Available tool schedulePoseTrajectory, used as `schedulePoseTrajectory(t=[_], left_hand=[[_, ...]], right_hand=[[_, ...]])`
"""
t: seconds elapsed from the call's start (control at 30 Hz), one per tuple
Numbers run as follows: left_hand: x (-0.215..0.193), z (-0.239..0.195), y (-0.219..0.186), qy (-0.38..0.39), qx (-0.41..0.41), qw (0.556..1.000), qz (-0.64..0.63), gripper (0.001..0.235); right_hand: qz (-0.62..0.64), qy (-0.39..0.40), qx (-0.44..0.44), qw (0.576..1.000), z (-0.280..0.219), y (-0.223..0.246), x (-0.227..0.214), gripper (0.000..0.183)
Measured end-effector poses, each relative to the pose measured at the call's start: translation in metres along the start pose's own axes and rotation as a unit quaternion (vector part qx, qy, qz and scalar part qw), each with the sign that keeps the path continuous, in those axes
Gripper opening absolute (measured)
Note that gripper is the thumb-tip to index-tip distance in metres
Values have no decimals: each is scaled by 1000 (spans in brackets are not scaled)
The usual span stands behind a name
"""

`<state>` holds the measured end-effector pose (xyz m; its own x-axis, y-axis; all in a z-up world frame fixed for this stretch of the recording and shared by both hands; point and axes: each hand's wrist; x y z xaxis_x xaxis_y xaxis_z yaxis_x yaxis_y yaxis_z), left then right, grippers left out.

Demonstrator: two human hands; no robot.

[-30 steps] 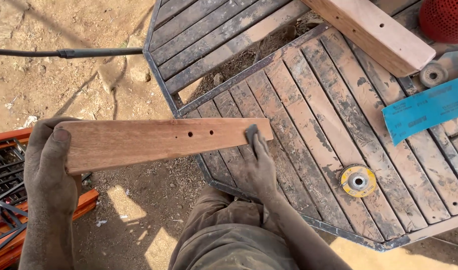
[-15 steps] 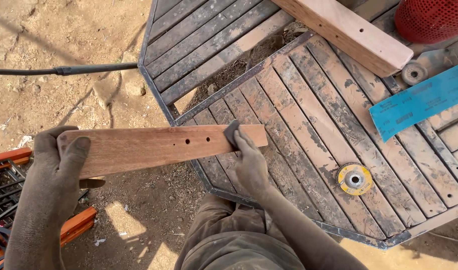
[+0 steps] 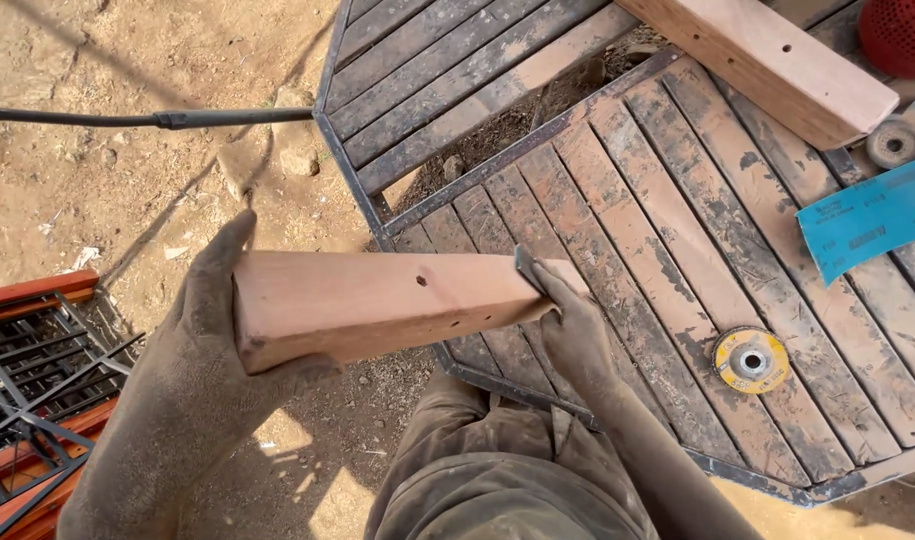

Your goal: Sanding a wooden beam by hand using sandpaper on a workbench to smooth the surface.

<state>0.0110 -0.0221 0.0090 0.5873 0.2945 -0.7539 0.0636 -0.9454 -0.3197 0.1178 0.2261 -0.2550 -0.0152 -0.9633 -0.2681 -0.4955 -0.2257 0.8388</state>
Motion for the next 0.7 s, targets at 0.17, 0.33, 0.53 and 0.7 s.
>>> schedulePoseTrajectory(t=[0.17,0.33,0.53,0.7], left_hand=[[-3,3,-37,11,-32,949,-313,76],[-1,2,-19,20,-64,924,-376,63],[-4,7,52,-6,-68,997,-38,91],[6,17,87,0,-64,995,-80,91]], right_hand=[[-45,95,-454,885,-71,162,14,75],[19,102,-582,807,-57,134,24,56],[-105,63,-105,987,29,-56,20,87],[-166,69,-113,977,-7,12,57,98]])
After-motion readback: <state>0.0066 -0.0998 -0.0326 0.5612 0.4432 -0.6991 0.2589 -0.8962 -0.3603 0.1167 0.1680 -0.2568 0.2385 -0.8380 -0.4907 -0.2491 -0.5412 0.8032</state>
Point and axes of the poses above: each hand's wrist, its own z-axis towards the middle knuckle, its own x-axis out of the palm, y = z × x, and after that the axes turned 11 degrees about y, right-handed
